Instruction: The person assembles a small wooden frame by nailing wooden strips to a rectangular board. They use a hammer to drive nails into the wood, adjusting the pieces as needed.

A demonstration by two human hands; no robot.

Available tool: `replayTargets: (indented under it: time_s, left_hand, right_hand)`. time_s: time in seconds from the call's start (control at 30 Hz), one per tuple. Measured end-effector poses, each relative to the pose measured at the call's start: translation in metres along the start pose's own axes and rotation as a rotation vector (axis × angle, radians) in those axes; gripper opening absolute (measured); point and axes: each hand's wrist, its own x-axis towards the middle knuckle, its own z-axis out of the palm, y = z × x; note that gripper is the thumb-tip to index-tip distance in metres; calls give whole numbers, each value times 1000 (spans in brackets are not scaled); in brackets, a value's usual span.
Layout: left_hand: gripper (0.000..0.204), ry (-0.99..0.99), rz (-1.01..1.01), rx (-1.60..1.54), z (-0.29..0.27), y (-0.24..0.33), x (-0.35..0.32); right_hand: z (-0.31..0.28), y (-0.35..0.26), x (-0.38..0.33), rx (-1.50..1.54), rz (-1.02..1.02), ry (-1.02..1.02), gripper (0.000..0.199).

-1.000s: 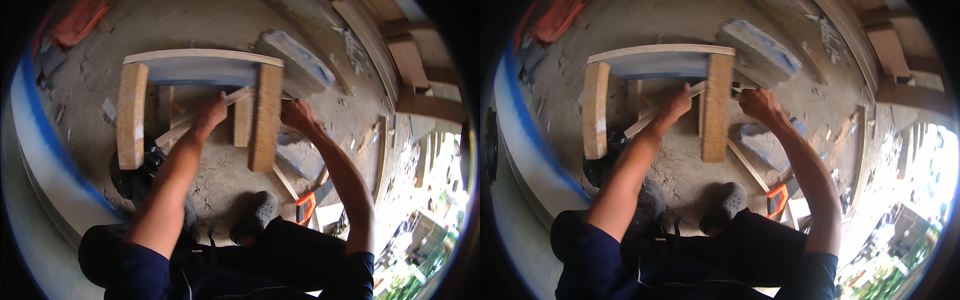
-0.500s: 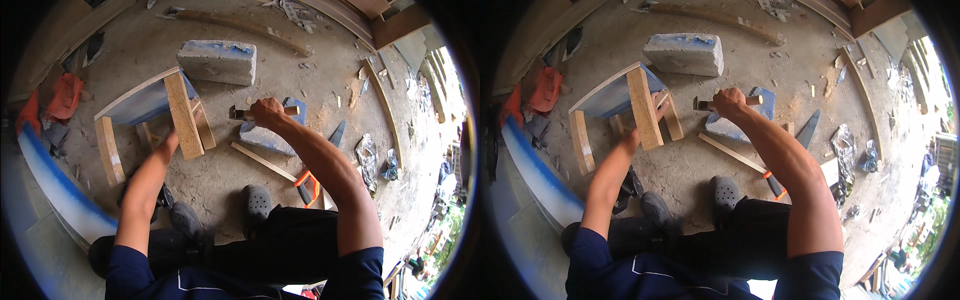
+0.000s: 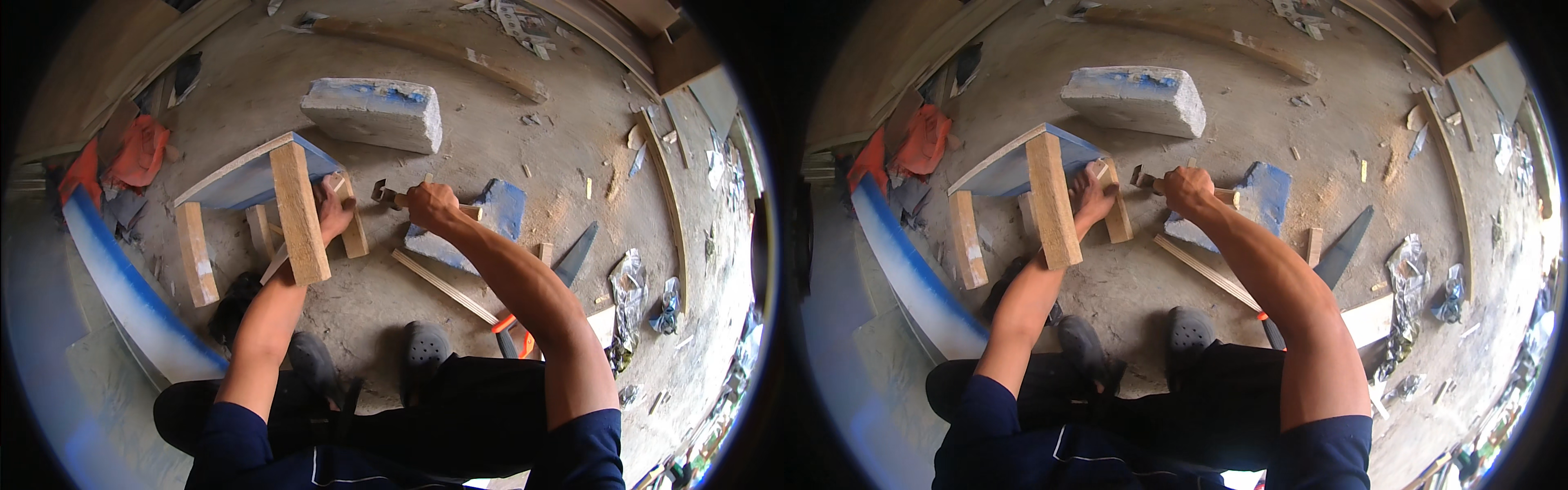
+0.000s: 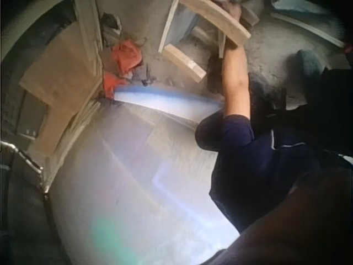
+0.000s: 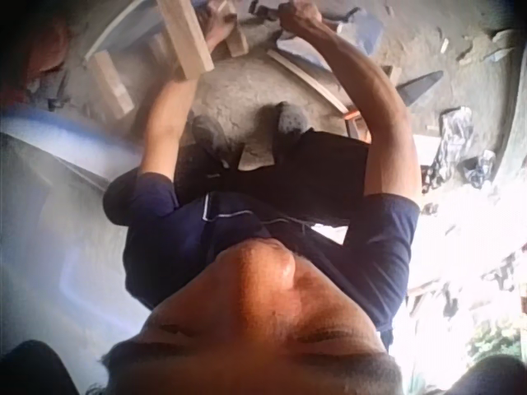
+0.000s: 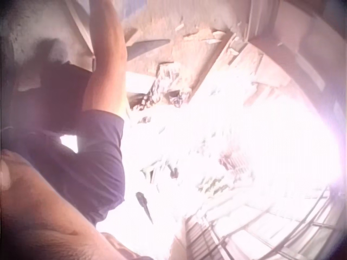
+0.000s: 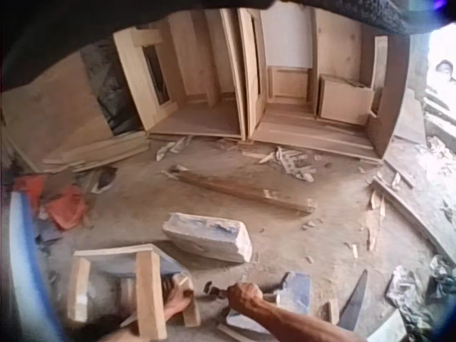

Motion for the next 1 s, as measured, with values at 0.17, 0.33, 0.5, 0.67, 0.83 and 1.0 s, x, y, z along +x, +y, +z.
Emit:
replayTargets:
  time_s: [0.17, 0.33, 0.5, 0.67, 0.83, 1.0]
  left_hand:
    - [81, 33, 46, -23, 3, 1, 4]
    - [81, 818, 678, 549, 20, -56, -2]
    - [71, 688, 339, 280, 14, -34, -28]
    - [60, 607, -1, -158, 2, -71, -86]
    - [57, 523, -194, -175, -43, -188, -162]
    - [57, 106, -225, -531, -64, -223, -196]
  right_hand:
    - [4, 8, 14, 112, -18, 44, 24]
    - [14, -5, 31, 40, -10, 10, 23]
    - [21, 4, 29, 0, -31, 71, 27]
    - [18, 11, 25, -73, -27, 57, 32]
    - [21, -10, 17, -64, -18, 61, 37]
    - [24, -16, 7, -151, 56, -22, 36]
